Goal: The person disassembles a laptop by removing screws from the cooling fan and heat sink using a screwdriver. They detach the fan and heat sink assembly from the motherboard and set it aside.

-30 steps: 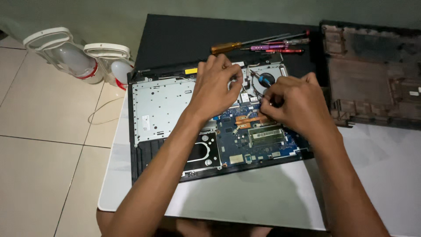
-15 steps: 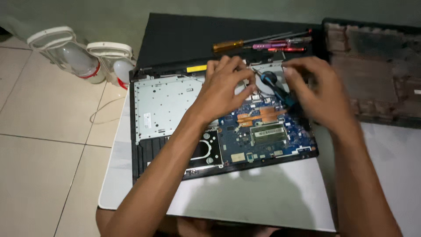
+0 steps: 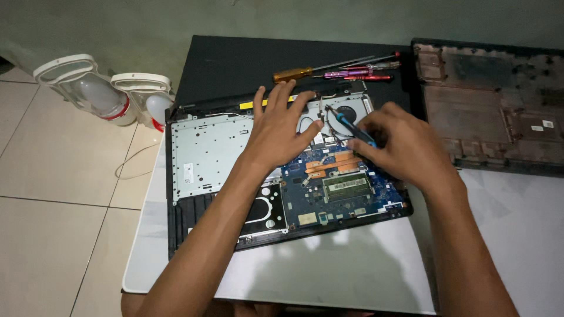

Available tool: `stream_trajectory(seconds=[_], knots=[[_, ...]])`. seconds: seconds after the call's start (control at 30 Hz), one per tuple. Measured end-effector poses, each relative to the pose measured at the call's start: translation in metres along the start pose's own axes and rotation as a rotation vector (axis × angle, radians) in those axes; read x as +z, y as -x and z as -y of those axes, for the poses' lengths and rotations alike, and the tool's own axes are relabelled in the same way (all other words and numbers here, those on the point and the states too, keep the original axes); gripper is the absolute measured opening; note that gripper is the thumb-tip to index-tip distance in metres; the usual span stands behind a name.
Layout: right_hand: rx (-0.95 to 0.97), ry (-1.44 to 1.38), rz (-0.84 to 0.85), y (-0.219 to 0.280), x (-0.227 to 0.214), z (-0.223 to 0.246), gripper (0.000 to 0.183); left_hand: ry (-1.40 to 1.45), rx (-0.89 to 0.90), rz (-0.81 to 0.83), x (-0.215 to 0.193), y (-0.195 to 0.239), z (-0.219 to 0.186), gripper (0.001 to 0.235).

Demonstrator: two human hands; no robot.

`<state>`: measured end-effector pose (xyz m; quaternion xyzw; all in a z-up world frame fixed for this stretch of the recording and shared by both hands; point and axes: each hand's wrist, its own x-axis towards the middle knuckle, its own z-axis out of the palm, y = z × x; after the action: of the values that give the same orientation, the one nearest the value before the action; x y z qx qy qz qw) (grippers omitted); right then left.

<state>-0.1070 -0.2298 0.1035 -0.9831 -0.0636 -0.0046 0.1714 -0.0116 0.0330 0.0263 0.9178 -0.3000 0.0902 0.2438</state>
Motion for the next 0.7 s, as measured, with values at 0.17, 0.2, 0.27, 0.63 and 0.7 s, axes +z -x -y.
stream_trajectory(seconds=[0.17, 0.2, 0.27, 0.63, 0.7], knots=[[0.247, -0.095, -0.02, 0.002, -0.016, 0.015, 0.025, -0.04, 0.012, -0.018, 0.002, -0.003, -0.001, 0.07], [0.338, -0.156, -0.035, 0.003, -0.02, 0.019, 0.023, -0.042, 0.025, -0.015, 0.003, -0.004, -0.001, 0.069], [0.172, -0.23, -0.17, -0.011, -0.008, -0.016, 0.024, -0.049, 0.047, 0.026, 0.0, -0.004, -0.005, 0.069], [0.293, 0.079, 0.268, -0.06, -0.117, 0.047, 0.032, 0.126, 0.078, 0.168, -0.025, 0.01, -0.031, 0.072], [0.145, 0.089, 0.229, -0.068, -0.106, 0.037, 0.028, 0.16, 0.075, 0.201, -0.029, 0.011, -0.034, 0.064]])
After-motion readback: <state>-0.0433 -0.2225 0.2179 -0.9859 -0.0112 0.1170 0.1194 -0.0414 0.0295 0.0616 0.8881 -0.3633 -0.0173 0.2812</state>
